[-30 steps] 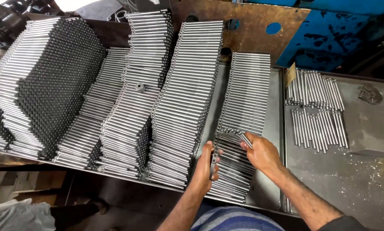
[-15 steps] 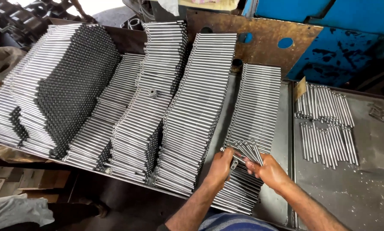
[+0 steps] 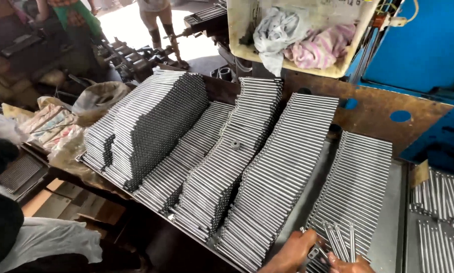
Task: Assembling metal components by placing thin metal rods into a structured frame on a fabrication floor.
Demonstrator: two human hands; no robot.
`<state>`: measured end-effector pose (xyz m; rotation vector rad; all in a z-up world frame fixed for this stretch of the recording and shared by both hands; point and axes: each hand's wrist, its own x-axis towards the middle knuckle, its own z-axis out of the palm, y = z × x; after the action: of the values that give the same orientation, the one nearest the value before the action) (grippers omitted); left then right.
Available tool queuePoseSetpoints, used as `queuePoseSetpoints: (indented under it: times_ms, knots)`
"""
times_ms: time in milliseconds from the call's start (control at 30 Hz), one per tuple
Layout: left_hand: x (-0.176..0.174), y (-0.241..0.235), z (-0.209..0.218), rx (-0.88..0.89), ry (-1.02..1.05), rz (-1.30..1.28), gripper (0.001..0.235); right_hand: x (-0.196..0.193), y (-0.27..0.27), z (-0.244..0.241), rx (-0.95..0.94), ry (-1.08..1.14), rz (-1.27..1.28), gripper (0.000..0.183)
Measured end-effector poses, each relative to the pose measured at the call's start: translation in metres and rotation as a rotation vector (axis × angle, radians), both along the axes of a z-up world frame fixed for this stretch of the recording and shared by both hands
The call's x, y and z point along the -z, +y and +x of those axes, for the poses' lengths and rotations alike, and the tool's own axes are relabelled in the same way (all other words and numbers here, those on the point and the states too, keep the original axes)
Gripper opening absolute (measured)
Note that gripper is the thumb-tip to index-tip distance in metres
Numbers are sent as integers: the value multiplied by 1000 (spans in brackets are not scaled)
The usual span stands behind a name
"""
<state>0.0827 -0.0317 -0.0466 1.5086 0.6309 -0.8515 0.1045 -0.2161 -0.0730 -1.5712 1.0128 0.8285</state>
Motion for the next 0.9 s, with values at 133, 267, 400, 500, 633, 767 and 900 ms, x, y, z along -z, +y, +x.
queuePoseSetpoints:
  times_ms: [133, 267, 400, 500, 633, 767, 900]
  knots:
    - [26, -12, -1, -83, -337, -222, 34, 42, -18, -12, -69, -193, 233, 43]
    - [14, -34, -8, -91, -395, -512, 49, 21, -18, -29, -53, -702, 260, 34]
    - [-39, -18, 16, 711, -246, 144, 48, 3, -75, -8, -940, -874, -708, 23]
    - [-37, -18, 4, 500, -249, 185, 35, 30, -120, -4, -273, -849, -415, 20]
    - [23, -14, -11, -169, -293, -162, 41, 63, -179, -24, 702, -686, 201, 33]
    - [25, -21, -23, -271, -261, -193, 39, 84, -228, -16, 816, -656, 237, 21]
    - [24, -43, -32, -388, -221, -141, 41, 39, -250, 51, 685, -600, 106, 29]
